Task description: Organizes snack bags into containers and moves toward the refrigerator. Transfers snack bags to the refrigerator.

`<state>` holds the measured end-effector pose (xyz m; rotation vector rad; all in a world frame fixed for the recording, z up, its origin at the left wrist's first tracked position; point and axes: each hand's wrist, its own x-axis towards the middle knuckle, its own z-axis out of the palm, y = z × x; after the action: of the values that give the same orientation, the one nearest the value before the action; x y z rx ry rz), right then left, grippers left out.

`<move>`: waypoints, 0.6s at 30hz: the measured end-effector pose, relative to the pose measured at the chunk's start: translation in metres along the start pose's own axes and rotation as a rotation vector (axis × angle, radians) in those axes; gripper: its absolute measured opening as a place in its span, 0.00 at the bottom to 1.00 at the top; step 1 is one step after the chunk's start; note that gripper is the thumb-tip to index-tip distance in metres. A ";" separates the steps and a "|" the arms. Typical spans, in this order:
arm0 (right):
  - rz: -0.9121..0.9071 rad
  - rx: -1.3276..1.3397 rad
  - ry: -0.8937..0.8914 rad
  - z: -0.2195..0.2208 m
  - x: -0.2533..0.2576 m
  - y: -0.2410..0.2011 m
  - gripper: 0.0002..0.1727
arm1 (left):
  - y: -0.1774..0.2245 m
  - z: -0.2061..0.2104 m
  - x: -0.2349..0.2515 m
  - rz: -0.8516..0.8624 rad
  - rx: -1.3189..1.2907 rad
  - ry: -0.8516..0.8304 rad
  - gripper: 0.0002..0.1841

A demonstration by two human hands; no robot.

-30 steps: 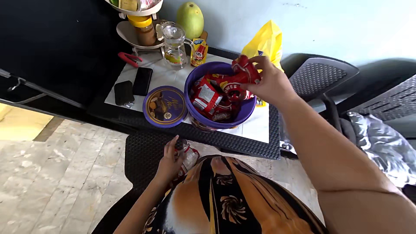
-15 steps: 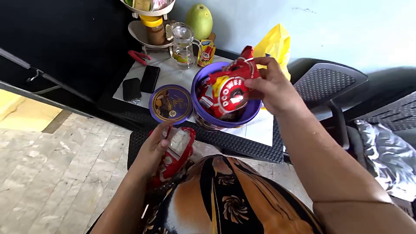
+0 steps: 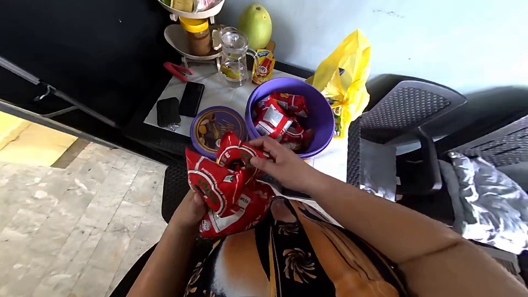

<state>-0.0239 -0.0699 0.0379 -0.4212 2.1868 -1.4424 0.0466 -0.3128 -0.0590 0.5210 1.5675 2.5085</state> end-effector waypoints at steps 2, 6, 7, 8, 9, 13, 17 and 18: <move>-0.062 -0.166 -0.096 -0.005 0.002 -0.006 0.24 | -0.002 -0.004 0.000 0.065 0.012 -0.028 0.25; -0.309 -0.431 -0.013 -0.030 0.010 -0.018 0.22 | 0.000 -0.007 -0.003 0.114 -0.053 -0.015 0.26; -0.334 -0.496 0.087 -0.040 0.015 -0.020 0.20 | 0.002 -0.006 -0.003 0.102 -0.065 0.008 0.26; -0.335 -0.566 0.190 -0.053 0.023 -0.020 0.19 | 0.005 -0.005 -0.004 0.088 -0.072 0.036 0.26; -0.293 -0.620 0.266 -0.067 0.032 -0.018 0.20 | 0.007 -0.005 -0.004 0.089 -0.080 0.049 0.26; 0.090 -0.658 0.214 -0.105 0.064 0.007 0.41 | 0.012 -0.007 -0.007 0.136 -0.039 0.081 0.24; 0.226 -0.555 0.137 -0.105 0.070 0.021 0.45 | 0.020 -0.005 -0.013 0.134 -0.023 0.175 0.24; 0.244 -0.486 0.171 -0.107 0.068 0.021 0.41 | 0.021 -0.006 -0.015 0.131 -0.024 0.206 0.23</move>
<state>-0.1393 -0.0137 0.0385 -0.1826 2.6200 -0.8375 0.0600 -0.3316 -0.0457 0.3849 1.6173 2.7536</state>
